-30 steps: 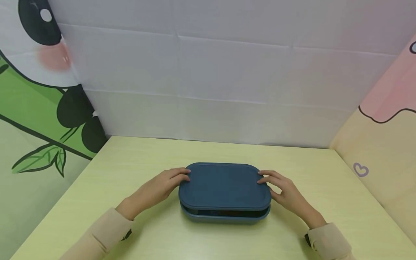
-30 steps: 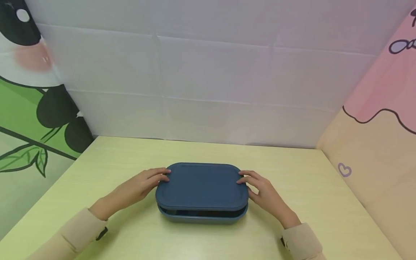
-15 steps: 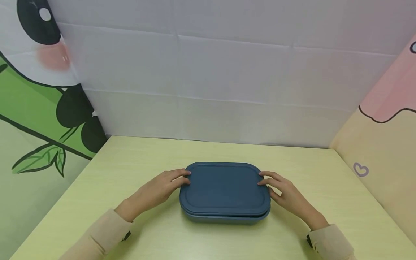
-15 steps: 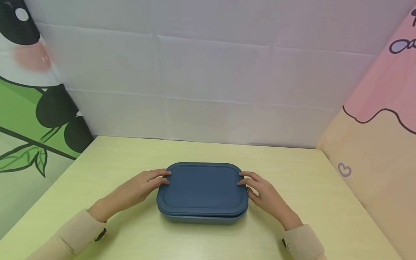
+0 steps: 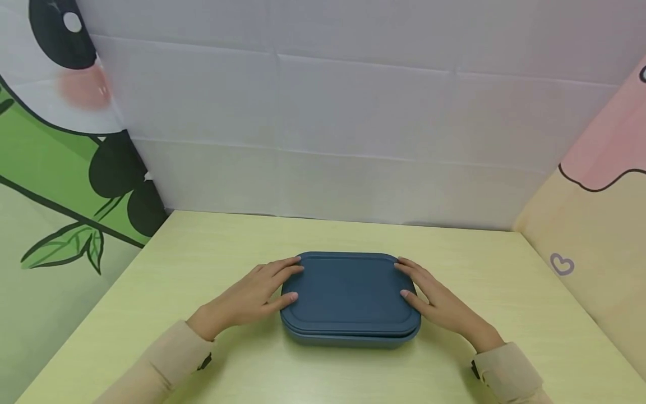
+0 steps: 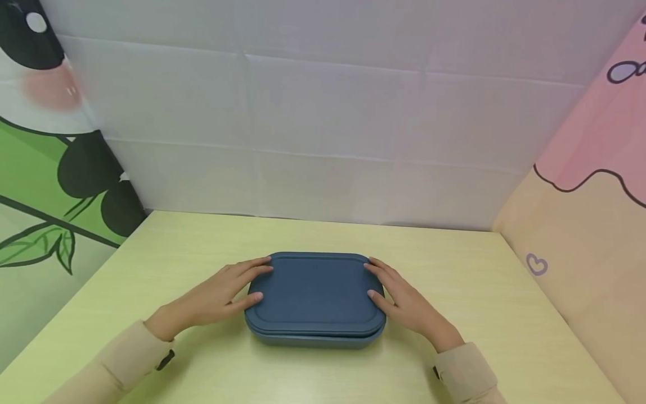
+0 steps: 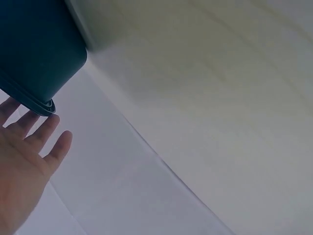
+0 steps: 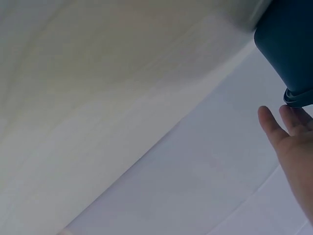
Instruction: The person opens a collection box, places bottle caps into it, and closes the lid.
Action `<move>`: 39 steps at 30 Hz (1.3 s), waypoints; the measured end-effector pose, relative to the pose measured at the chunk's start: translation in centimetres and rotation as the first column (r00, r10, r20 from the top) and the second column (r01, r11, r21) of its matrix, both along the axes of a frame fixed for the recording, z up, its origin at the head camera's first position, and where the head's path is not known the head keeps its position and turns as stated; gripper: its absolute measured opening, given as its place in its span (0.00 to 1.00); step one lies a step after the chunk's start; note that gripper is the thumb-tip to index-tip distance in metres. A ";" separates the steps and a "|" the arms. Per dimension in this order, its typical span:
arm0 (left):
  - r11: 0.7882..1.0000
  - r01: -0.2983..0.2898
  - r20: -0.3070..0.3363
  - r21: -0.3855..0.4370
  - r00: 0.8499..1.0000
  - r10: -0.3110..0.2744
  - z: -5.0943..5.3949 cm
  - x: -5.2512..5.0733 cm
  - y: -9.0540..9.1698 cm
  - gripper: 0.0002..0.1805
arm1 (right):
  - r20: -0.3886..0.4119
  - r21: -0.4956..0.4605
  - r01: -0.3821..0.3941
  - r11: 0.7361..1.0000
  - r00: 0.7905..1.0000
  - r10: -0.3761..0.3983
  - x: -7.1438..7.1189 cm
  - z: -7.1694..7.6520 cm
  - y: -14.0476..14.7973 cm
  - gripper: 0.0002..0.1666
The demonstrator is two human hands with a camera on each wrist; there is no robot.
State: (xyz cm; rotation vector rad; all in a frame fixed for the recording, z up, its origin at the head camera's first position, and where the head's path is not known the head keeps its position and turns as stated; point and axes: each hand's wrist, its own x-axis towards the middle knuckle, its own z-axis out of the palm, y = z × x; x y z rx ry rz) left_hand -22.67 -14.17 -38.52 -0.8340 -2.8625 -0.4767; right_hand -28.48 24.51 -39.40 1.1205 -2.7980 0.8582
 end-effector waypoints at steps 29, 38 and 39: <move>0.993 -0.007 0.020 -0.116 1.000 0.010 -0.7 1.6 1.2 0.40 | 0.159 0.119 0.006 0.993 0.987 -0.025 2.1 -0.2 0.1 0.39; 0.988 -0.032 -0.015 -0.149 0.999 0.030 -1.2 1.9 1.9 0.43 | 0.157 0.125 0.017 0.992 0.987 -0.036 2.8 -0.5 -0.2 0.42; 0.989 -0.028 -0.022 -0.148 0.999 0.026 -1.2 1.8 1.9 0.43 | 0.155 0.127 0.020 0.992 0.987 -0.039 2.7 -0.5 -0.2 0.42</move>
